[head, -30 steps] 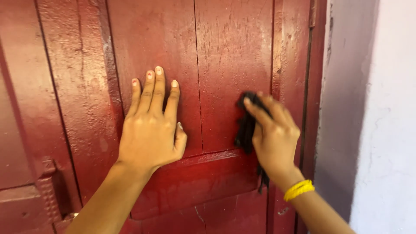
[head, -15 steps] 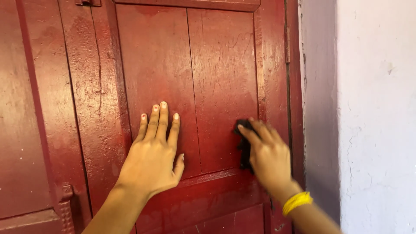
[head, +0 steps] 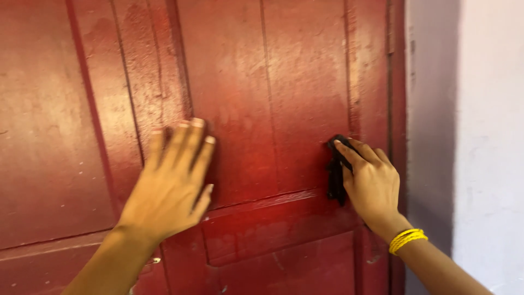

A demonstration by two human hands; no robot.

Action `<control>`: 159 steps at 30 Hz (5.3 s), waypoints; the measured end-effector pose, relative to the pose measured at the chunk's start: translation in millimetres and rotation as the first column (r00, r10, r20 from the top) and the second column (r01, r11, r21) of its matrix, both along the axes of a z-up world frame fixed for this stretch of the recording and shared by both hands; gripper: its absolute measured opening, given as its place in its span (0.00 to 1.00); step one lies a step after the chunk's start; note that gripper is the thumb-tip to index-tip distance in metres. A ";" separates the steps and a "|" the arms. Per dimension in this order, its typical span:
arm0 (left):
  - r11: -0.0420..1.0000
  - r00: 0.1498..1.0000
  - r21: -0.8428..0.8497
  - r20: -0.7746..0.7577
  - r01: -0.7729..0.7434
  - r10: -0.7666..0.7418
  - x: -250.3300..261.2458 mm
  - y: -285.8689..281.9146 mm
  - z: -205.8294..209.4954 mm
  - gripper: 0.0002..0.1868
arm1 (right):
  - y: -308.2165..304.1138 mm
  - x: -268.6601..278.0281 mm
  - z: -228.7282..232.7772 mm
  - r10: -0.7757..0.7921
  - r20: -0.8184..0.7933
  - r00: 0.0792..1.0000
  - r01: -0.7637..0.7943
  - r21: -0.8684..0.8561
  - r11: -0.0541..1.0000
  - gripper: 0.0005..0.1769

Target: The person wipes a red wooden door with a black cloth, moving from the top panels down to the bottom. They then use a spray bottle to apply liquid to the door surface and continue wiping the treated areas with the cloth.

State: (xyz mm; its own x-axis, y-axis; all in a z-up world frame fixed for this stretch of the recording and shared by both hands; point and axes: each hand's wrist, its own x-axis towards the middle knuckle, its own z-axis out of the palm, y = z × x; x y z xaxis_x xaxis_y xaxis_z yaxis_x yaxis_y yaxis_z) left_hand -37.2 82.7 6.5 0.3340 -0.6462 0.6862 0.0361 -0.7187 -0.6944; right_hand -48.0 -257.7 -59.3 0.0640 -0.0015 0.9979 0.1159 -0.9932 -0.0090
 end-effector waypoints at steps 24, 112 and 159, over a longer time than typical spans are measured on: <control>0.638 0.708 -0.325 0.178 0.698 -0.683 29.0 37.1 -17.8 0.28 | 221.9 36.4 73.0 0.243 0.289 0.926 -0.207 -0.149 0.967 0.24; 0.152 0.442 -0.574 0.408 0.805 -0.799 28.8 63.1 -71.1 0.34 | 255.8 -7.6 -55.0 0.287 -0.143 0.947 -0.318 -0.522 0.791 0.20; 0.828 0.861 -0.272 0.010 0.491 -0.508 16.3 45.2 -70.8 0.38 | 94.3 0.1 -28.1 0.156 -0.097 0.983 -0.177 -0.259 0.950 0.29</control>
State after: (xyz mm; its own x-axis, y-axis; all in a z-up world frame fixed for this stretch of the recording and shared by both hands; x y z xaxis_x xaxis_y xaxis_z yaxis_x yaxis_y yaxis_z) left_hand -20.9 127.9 -64.3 0.0593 -0.5402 0.8395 -0.4119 -0.7792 -0.4723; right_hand -47.9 -163.4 -87.5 0.1145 0.2796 0.9533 0.2888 -0.9275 0.2374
